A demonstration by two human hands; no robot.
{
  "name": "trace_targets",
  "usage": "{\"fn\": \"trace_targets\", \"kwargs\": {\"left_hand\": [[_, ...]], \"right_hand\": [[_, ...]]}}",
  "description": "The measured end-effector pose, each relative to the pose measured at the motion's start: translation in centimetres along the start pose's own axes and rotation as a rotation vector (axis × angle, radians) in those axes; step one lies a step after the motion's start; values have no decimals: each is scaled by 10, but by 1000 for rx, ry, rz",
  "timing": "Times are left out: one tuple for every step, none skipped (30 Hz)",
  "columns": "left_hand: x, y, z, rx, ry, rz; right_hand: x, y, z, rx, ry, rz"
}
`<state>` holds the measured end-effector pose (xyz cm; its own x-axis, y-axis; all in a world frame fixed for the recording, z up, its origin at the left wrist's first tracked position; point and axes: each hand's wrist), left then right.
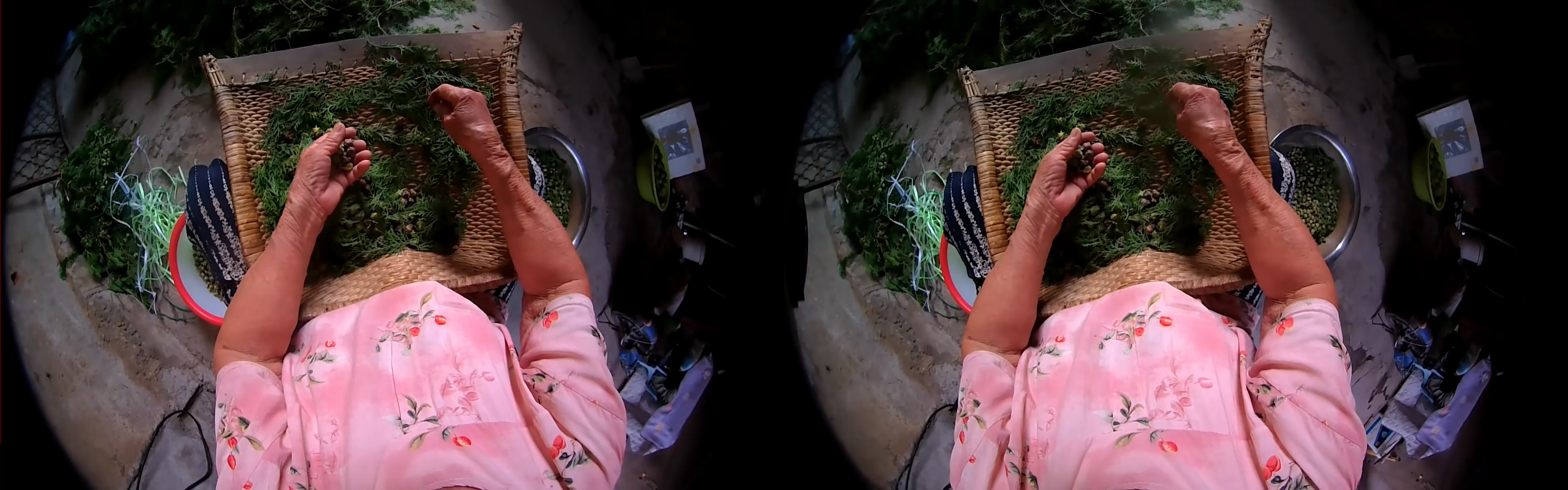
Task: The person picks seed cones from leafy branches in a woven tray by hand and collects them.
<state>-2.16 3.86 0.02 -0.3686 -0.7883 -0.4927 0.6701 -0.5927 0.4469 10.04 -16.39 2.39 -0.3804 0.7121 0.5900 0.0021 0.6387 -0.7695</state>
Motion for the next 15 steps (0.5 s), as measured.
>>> {"fn": "trace_targets", "kwargs": {"left_hand": [[0,0,0,-5,0,-7],[0,0,0,-4,1,-8],[0,0,0,-4,5,-6],[0,0,0,-4,8,-3],[1,-1,-1,-3,8,-4],[1,-2,-2,0,11,-9],[1,-3,-2,4,13,-14],[2,-3,-3,4,14,-13],[1,-3,-3,9,15,-11],[2,-4,-3,14,15,-8],[2,-4,-3,14,15,-7],[2,-4,-3,14,14,-10],[2,-4,-3,15,13,-12],[1,-3,-2,16,14,-13],[1,-2,-1,7,7,-18]], "right_hand": [[3,-1,0,117,-25,163],[4,-2,1,234,-50,327],[-1,4,3,276,-109,380],[1,4,5,310,-113,352],[5,3,9,343,-117,324],[10,3,10,404,-157,367],[12,-1,8,404,-157,367],[13,-6,5,559,-39,77],[12,-9,3,706,80,-218],[6,-2,6,452,-44,-230],[-1,0,4,329,-89,-131],[-7,0,2,298,-124,2],[-9,0,2,265,-160,135],[-9,0,2,264,-160,135],[-8,1,5,308,-174,201]]}}
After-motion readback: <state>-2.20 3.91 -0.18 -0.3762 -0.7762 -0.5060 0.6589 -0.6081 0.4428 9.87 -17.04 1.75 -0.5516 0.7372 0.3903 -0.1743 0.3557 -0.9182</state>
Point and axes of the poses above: each hand's wrist, its own z-axis away from the middle knuckle, its own y-axis out of the palm, x = y × z, and after that the axes turned 14 degrees about -x, right-handed
